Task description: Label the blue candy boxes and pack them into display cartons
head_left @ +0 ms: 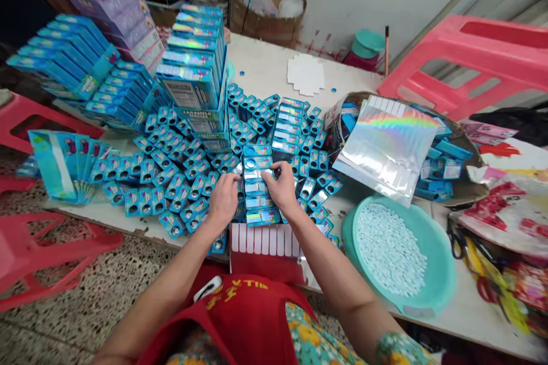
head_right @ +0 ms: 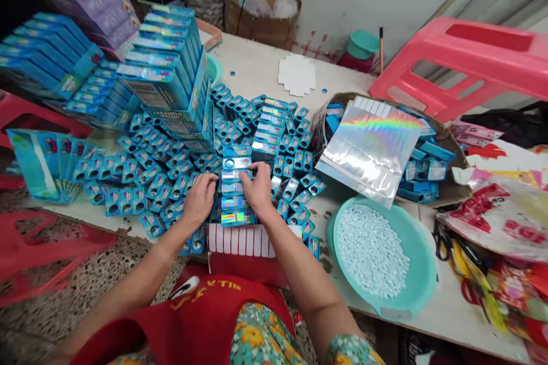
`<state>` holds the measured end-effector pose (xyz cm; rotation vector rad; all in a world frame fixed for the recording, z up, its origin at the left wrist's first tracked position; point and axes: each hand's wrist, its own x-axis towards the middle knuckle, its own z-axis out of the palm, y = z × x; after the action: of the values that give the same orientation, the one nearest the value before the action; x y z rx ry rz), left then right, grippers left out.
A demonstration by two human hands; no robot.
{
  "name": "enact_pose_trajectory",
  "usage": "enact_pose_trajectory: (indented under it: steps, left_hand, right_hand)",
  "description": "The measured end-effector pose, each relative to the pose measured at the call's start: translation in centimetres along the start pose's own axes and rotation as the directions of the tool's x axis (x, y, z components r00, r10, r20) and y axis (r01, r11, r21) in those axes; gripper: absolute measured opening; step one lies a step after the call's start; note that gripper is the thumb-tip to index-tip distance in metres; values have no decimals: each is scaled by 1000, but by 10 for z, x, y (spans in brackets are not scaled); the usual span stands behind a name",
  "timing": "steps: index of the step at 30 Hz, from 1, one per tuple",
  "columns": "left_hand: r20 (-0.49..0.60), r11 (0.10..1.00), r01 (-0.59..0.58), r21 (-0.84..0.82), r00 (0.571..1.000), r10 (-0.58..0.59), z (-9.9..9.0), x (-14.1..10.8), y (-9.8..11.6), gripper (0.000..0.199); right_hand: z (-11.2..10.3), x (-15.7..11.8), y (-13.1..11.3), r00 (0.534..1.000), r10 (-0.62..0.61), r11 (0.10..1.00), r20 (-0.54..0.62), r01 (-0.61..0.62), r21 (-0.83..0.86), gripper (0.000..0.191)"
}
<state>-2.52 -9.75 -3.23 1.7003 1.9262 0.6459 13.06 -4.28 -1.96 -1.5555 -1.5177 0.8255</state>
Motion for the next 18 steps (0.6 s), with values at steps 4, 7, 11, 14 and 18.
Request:
enact_pose_trajectory:
  steps: [4, 7, 11, 14, 18]
  left_hand:
    - [122, 988, -117, 100, 987, 105, -16, -8, -2, 26]
    - [204, 998, -63, 16, 977, 58, -30, -25, -11, 30]
    - [392, 995, 54, -82, 920, -18, -28, -66, -19, 30]
    - [401, 954, 168, -249, 915, -56, -17, -93, -14, 30]
    - [295, 865, 262, -427, 945, -141, -16, -111, 4, 29]
  right_hand:
    - [-17, -1, 4, 996, 25, 998, 90, -30, 50, 29]
    - [-57, -19, 18, 991, 89, 992, 97, -97, 80, 39]
    - [-119, -76, 48, 983, 181, 980, -9, -181, -76, 38]
    - [-140, -128, 59, 932, 363, 930, -2, -363, -55, 49]
    - [-135, -178, 47, 892, 439, 878, 103, -451, 160, 56]
